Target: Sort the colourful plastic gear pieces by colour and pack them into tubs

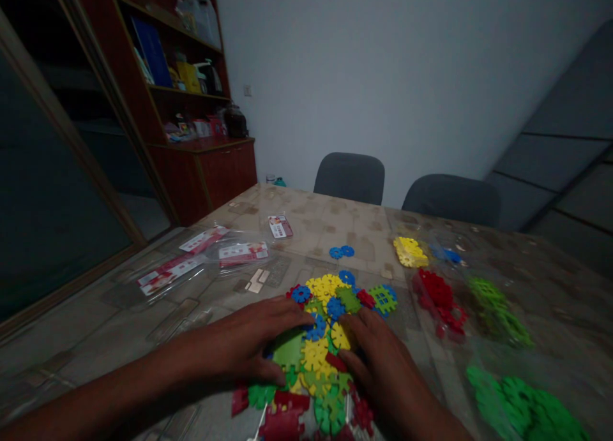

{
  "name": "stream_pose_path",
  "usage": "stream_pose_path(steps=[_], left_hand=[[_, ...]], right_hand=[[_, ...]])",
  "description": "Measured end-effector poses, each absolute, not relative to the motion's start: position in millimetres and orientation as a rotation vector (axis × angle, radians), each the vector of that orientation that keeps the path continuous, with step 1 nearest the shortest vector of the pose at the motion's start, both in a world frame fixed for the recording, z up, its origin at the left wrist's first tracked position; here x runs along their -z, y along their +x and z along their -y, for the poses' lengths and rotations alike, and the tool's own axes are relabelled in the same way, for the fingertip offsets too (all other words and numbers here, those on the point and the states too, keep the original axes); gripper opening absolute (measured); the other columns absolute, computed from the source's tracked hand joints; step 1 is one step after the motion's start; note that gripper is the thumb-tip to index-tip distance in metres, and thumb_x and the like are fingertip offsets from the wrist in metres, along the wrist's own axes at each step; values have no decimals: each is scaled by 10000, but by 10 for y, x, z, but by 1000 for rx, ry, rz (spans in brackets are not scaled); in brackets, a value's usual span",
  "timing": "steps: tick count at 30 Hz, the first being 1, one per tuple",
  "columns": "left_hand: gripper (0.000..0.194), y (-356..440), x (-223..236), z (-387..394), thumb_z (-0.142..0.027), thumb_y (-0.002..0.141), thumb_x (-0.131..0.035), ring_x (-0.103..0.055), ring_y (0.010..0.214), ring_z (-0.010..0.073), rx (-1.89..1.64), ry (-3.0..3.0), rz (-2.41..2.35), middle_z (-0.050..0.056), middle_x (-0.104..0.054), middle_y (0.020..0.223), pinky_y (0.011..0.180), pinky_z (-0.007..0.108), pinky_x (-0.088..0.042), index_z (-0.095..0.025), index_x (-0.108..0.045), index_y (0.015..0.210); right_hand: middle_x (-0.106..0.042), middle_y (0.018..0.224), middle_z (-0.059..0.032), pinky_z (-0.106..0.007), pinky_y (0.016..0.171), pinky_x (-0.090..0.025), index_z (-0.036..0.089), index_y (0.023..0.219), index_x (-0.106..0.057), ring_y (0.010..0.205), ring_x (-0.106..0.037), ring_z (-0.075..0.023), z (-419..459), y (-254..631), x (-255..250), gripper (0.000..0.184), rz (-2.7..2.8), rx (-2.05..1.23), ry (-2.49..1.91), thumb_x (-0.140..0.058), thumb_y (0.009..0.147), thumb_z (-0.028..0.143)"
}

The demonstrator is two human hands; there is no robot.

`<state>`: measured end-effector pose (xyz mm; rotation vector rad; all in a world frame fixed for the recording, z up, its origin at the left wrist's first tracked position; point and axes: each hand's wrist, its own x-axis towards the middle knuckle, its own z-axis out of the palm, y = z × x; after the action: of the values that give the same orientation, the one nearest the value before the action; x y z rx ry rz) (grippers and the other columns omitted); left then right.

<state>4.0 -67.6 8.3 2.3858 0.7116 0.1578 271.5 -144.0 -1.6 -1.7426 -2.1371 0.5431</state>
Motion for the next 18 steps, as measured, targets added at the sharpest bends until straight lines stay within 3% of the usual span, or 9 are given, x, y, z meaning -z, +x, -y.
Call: stream_pose_path(steps=[4, 9, 18], left_hand=[[800, 55, -108, 717, -367, 816, -801, -339, 1434, 363, -139, 2439, -685, 48, -355, 1599, 1155, 553, -313, -435, -382, 1494], [739, 33, -34, 678, -428, 877, -728, -389, 1401, 351, -241, 2419, -732, 58, -391, 1577, 1148, 521, -334, -422, -350, 1513], [706, 59, 36, 612, -421, 931, -650, -419, 1381, 362, -336, 2471, -755, 92, -406, 1566, 1133, 561, -342, -381, -290, 1537]], right_hand=[[-651, 1101, -87, -361, 874, -482, 208, 1048, -666, 1032, -610, -253, 1449, 2727, 45, 206, 2125, -578, -1717, -661, 856, 132], [-659, 1078, -79, -347, 864, -485, 201, 1023, -644, 993, -611, -241, 1395, 2799, 29, 204, 2030, -562, -1704, -702, 830, 173], [-670, 1151, -170, -422, 919, -467, 136, 1117, -681, 1076, -605, -320, 1198, 2817, 34, 234, 2075, -239, -1969, -563, 931, 216]])
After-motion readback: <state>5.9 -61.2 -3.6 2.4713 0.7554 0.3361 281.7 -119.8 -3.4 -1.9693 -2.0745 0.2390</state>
